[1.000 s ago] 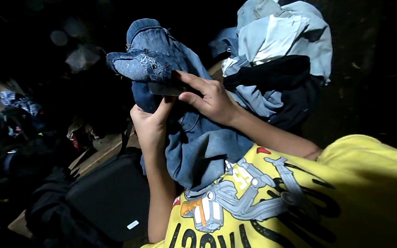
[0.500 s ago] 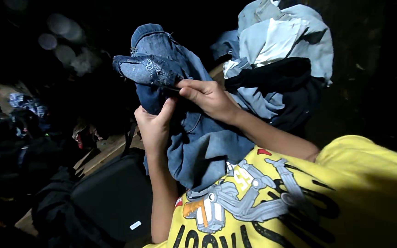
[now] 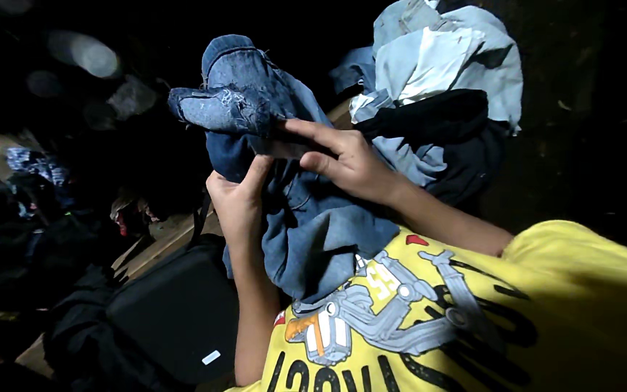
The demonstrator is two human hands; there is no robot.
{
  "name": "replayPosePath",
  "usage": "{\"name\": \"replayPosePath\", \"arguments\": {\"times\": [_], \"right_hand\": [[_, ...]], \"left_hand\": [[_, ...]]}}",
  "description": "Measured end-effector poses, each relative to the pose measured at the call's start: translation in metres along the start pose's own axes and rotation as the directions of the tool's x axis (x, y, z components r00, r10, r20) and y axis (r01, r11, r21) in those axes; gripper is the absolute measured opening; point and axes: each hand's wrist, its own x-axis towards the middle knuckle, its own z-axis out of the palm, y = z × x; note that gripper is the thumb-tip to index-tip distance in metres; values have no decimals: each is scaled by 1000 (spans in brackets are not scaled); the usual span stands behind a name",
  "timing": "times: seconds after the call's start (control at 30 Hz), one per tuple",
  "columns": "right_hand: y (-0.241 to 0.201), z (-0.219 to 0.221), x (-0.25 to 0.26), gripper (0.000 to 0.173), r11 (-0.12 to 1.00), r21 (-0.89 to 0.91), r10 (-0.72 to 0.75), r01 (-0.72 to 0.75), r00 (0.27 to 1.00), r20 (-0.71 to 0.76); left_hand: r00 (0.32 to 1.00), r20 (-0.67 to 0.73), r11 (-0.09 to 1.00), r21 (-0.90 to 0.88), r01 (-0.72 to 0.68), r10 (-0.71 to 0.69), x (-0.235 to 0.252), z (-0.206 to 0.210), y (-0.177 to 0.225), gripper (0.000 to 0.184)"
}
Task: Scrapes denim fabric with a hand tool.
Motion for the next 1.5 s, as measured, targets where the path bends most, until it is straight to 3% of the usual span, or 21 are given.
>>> {"name": "replayPosePath", "arguments": {"times": [0.07,0.23,0.37,0.6,0.73,0.83,0.9,0.93,1.0,1.07,1.13,1.27,1.37,1.43,1.5], "right_hand": [[5,5,-4,54,989,-143,-43,35,997,-57],[11,12,-4,54,965,-260,-25,-1,995,-95],[10,20,7,54,934,-348,-146,80,975,-167],[20,19,-1,54,919,-379,-185,108,967,-173],[15,26,8,44,914,-381,-232,138,949,-213],[14,34,15,38,961,-247,-191,127,948,-255],[5,29,16,32,999,40,4,4,979,-204],[-2,21,18,29,967,235,127,-96,985,-121],[-9,6,26,24,744,584,306,-324,943,134],[-6,-7,33,27,567,662,328,-490,872,365],[-3,-12,35,30,494,671,312,-553,833,456],[-3,-9,31,28,508,699,296,-504,864,408],[-9,-6,26,26,677,657,232,-331,943,237],[-9,-7,24,33,768,603,151,-217,976,159],[-8,-6,27,51,811,563,139,-159,987,80]], "left_hand": [[1000,-1,1000,11,-2,2,0,1,1,14],[1000,11,1000,-6,-8,8,1,0,1,16],[1000,27,999,-52,-9,10,2,0,1,22],[999,25,997,-76,33,-31,1,-5,0,20],[998,57,997,-76,20,-16,2,-1,0,25],[999,36,998,-62,17,-15,2,0,-1,23],[999,46,998,-65,18,-15,1,-2,-2,19],[998,55,998,-59,20,-17,0,-3,-3,19],[997,75,999,-44,19,-15,-2,-6,-3,18],[996,86,999,-51,10,-5,0,-7,-3,16],[995,99,998,-61,-6,12,2,-8,-4,16],[995,94,998,-57,-35,40,3,-8,-5,16],[996,52,998,-13,-68,68,3,-6,-4,7],[996,34,997,-5,-77,78,4,-4,-1,13],[998,15,998,6,-62,62,5,-1,6,10]]}}
